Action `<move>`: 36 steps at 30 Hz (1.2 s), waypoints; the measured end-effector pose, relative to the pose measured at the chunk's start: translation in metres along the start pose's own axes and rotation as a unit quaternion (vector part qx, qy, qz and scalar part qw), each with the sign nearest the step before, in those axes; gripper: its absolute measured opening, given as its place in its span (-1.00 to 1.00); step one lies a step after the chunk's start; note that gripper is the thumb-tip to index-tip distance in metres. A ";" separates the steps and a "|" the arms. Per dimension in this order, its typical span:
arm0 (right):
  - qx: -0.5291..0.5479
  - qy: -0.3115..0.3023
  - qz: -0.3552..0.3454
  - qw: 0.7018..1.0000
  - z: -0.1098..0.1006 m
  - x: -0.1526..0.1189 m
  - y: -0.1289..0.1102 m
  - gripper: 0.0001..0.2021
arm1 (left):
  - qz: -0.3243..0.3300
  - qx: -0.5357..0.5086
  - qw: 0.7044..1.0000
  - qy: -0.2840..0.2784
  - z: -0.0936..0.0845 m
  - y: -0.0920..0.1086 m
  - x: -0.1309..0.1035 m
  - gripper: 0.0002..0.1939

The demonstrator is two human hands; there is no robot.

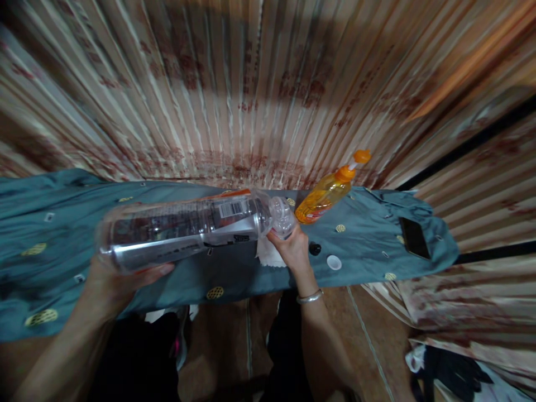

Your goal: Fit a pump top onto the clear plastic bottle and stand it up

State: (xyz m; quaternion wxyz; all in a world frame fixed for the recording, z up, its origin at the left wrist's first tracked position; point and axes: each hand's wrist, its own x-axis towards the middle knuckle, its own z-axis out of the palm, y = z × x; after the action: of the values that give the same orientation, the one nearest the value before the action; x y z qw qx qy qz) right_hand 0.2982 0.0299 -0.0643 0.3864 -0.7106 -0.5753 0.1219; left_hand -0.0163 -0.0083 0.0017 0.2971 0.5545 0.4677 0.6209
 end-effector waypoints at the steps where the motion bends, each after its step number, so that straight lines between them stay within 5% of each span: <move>1: 0.003 -0.003 0.000 1.000 0.000 0.000 0.000 -0.38 | -0.016 -0.012 1.000 -0.007 0.000 0.002 0.001 -0.11; 9: 0.009 -0.001 -0.001 1.000 0.000 0.001 -0.001 -0.43 | -0.065 -0.069 0.995 0.021 0.006 0.008 0.003 -0.13; 15: 0.005 -0.001 0.003 1.000 0.000 0.001 -0.002 -0.42 | -0.159 -0.069 0.983 0.053 0.005 0.006 -0.005 -0.22; 24: 0.006 0.001 -0.001 1.000 0.001 0.001 -0.001 -0.40 | -0.120 -0.131 0.983 0.037 0.014 0.011 -0.003 -0.05; 36: 0.016 -0.004 -0.001 1.000 -0.001 0.001 -0.001 -0.41 | -0.124 -0.195 0.972 0.052 0.017 0.016 -0.004 -0.14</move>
State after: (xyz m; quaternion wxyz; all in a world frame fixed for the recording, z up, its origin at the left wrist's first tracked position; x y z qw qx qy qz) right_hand 0.2978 0.0304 -0.0625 0.3957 -0.7028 -0.5759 0.1337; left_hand 0.0032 -0.0141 0.0140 0.4494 0.3907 0.4170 0.6867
